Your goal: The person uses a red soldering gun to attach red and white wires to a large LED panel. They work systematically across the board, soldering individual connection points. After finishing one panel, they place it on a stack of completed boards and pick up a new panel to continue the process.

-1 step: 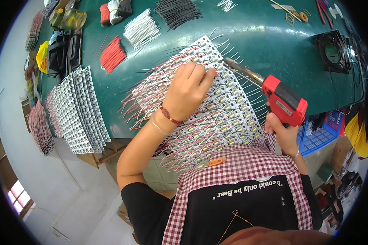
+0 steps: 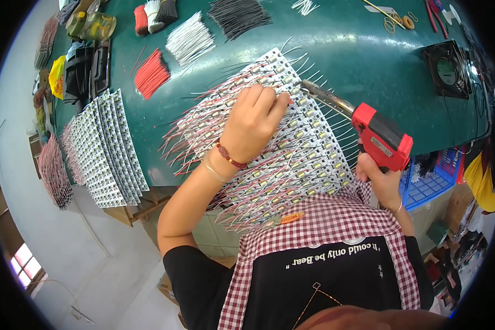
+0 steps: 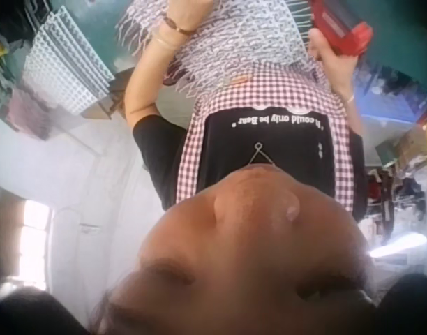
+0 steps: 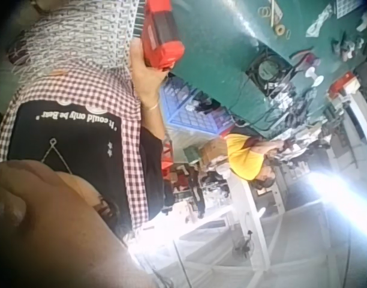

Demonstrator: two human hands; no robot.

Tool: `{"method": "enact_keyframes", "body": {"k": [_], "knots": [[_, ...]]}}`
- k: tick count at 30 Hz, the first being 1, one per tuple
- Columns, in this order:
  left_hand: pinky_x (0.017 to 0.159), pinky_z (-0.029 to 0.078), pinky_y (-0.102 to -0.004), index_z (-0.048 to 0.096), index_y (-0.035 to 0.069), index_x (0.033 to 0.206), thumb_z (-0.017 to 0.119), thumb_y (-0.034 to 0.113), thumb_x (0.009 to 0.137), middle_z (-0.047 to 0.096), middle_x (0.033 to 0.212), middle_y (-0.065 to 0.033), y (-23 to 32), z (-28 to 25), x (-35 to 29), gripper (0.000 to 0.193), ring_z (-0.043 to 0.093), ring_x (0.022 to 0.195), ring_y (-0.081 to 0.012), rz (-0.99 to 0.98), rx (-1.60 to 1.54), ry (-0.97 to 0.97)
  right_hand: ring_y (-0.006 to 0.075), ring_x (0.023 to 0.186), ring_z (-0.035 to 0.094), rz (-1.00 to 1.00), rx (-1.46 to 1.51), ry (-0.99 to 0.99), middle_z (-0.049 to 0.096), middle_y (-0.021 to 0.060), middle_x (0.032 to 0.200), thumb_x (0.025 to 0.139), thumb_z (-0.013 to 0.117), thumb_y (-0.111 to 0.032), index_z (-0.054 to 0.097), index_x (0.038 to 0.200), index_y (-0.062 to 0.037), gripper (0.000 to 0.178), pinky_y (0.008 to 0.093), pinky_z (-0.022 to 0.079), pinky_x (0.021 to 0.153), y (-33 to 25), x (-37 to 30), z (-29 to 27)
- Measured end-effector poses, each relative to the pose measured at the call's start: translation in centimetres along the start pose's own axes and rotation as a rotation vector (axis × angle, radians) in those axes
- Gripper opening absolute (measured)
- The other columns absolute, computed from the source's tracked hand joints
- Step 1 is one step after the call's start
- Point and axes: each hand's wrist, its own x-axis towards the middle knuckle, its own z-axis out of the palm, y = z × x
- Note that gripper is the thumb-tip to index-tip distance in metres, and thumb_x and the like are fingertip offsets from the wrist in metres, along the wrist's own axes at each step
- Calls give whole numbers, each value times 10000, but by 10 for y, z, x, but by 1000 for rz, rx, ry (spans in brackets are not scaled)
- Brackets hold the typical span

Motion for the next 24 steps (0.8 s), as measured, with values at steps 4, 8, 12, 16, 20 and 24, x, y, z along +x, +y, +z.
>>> {"method": "enact_keyframes", "body": {"k": [4,8,12,16,20,24], "knots": [[684,409,-343,618,-14,951,616,37,758,456,801,-83,1,5,-3,200,478,756,-229,-26,-35,-36,46,573,525,30,28,-17,578,-14,703,851,686,-86,596,944,-34,140,223,410,498,7,-4,0],[681,408,-342,620,-14,951,611,29,749,456,806,-87,1,8,-3,207,479,760,-231,-39,-37,-33,45,566,522,16,31,-36,580,-18,704,848,693,-93,594,952,-37,154,222,408,491,9,-3,2],[653,384,-320,650,17,964,621,-12,703,426,737,-52,2,10,-2,265,467,696,-199,-66,-55,22,45,570,528,-4,3,-30,583,-22,712,834,713,-103,602,955,-38,177,218,412,495,13,-3,2],[652,382,-327,648,13,962,603,-18,707,422,743,-62,3,9,1,261,468,704,-208,-62,-63,10,43,578,530,15,-33,-33,584,-27,713,828,721,-108,610,952,-37,180,216,415,506,15,-3,2],[652,382,-332,645,8,952,586,-25,707,422,747,-72,4,9,1,254,469,712,-219,-69,-50,-6,74,543,517,-131,-139,-49,563,12,660,880,639,-83,584,944,-10,111,233,419,499,20,-1,3],[655,384,-334,641,7,936,582,-32,701,421,746,-76,5,10,2,245,470,708,-223,-75,-49,6,68,561,521,-42,-59,-35,571,3,677,868,656,-88,601,919,-13,106,231,421,512,12,-4,4]]}}
